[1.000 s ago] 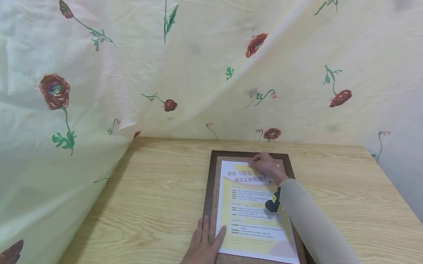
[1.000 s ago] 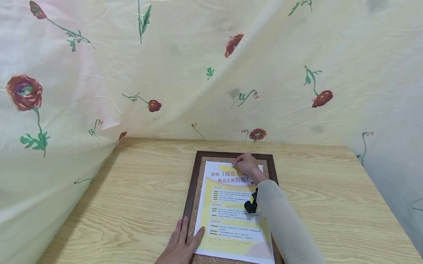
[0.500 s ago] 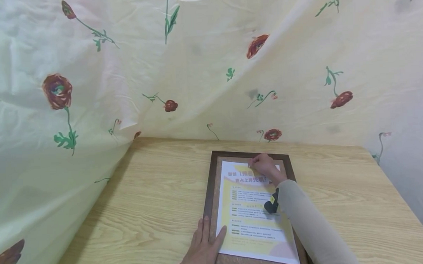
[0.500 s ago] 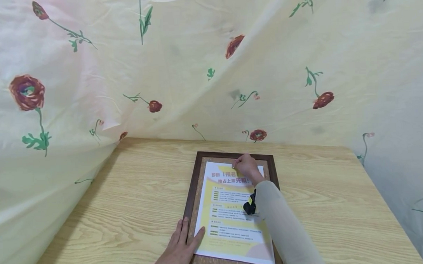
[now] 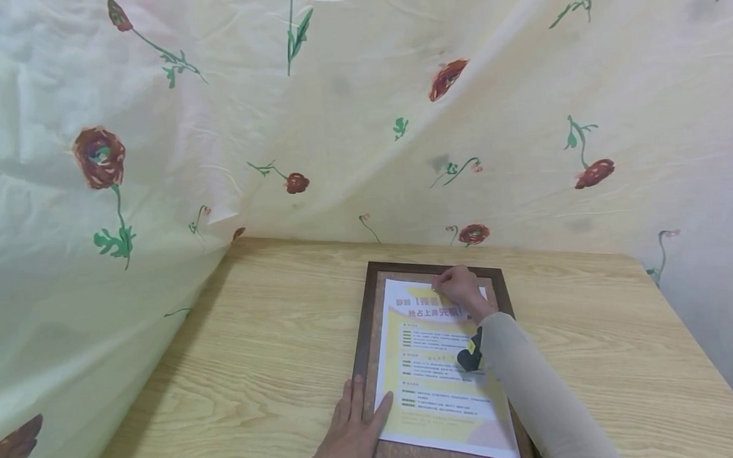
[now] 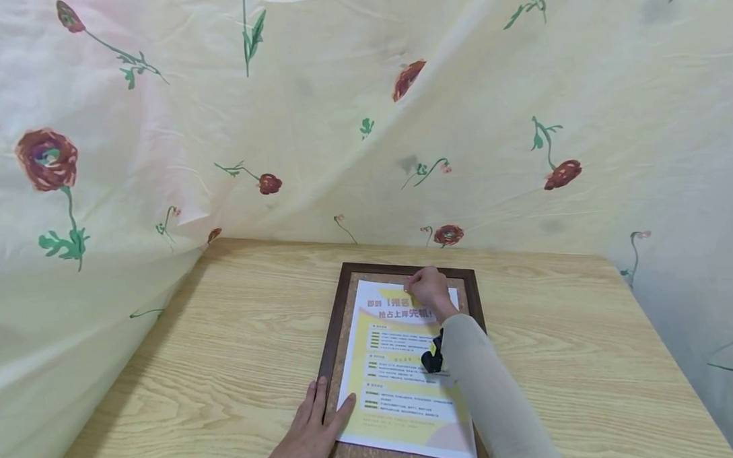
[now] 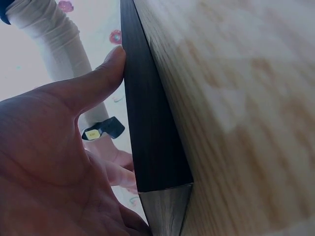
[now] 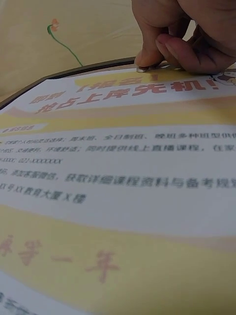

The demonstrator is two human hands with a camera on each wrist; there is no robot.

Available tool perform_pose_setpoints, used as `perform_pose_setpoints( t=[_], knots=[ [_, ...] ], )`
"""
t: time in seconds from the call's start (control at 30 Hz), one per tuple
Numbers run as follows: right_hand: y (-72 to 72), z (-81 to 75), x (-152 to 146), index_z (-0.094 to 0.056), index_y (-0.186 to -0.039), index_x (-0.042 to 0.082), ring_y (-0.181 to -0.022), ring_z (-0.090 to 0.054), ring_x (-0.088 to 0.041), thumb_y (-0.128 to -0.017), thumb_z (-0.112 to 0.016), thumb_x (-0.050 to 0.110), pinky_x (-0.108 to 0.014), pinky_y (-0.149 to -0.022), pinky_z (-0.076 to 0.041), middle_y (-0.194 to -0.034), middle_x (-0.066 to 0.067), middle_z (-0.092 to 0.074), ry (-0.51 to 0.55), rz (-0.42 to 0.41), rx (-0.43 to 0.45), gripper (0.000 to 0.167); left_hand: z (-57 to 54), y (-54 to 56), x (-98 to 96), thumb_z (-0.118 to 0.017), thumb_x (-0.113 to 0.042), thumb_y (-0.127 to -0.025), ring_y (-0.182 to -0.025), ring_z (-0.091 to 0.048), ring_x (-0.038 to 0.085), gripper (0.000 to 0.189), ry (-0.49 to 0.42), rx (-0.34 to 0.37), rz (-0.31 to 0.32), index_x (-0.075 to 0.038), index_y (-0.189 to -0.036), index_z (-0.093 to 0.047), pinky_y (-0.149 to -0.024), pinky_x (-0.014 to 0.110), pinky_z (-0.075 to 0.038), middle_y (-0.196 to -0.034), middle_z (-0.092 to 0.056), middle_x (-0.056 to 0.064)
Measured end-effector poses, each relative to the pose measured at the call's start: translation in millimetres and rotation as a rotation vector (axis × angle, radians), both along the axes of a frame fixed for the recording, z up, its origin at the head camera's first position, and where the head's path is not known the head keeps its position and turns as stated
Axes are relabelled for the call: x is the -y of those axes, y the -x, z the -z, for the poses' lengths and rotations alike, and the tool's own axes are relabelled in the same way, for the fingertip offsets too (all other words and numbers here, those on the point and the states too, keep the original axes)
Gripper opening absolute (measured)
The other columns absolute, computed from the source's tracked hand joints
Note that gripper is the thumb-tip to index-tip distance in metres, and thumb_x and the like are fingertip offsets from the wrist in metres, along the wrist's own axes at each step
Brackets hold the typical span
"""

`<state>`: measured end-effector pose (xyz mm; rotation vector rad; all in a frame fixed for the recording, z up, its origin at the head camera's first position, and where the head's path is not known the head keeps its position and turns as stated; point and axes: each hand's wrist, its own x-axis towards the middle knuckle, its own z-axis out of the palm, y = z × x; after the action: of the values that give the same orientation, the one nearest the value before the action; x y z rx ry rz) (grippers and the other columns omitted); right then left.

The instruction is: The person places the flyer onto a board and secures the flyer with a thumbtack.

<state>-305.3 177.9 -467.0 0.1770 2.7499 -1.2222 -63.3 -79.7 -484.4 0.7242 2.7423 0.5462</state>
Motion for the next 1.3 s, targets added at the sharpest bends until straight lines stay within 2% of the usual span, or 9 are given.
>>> perform_pose_setpoints(
  t=[0.67,0.9,1.3],
  knots=[
    [1.6,1.7,0.7,-0.072,-0.096,-0.002,-0.082,-0.060,-0.023,-0.091,-0.070,0.010,-0.033,-0.073,-0.047,-0.100,-0.017,-0.070,0.020,0.049,-0.026,0.012,-0.7,-0.1,-1.0,-0.075,-0.076,-0.060,-0.135,-0.009,0.065,0.122,0.026,-0.021,0.012,-0.006,-0.152,-0.035,-0.099,0.071,-0.032,-0.151,-0.005,0.044],
    [0.2,-0.5,2.7,-0.072,-0.093,-0.001,-0.079,-0.059,-0.023,-0.092,-0.069,0.011,-0.026,-0.061,-0.045,-0.097,-0.015,-0.067,0.040,0.093,-0.012,0.013,-1.4,-2.7,-1.1,-0.075,-0.075,-0.060,-0.135,-0.010,0.066,0.118,0.027,-0.016,0.013,-0.006,-0.149,-0.041,-0.098,0.071,-0.033,-0.151,-0.004,0.044],
    [2.3,-2.9,3.9,-0.072,-0.091,-0.001,-0.072,-0.059,-0.021,-0.090,-0.071,0.011,-0.023,-0.054,-0.043,-0.094,-0.015,-0.068,0.041,0.103,0.023,0.012,-0.2,-3.2,-1.0,-0.069,-0.078,-0.063,-0.135,-0.011,0.065,0.113,0.023,-0.031,0.007,-0.010,-0.149,-0.042,-0.099,0.070,-0.033,-0.151,-0.006,0.043]
  ],
)
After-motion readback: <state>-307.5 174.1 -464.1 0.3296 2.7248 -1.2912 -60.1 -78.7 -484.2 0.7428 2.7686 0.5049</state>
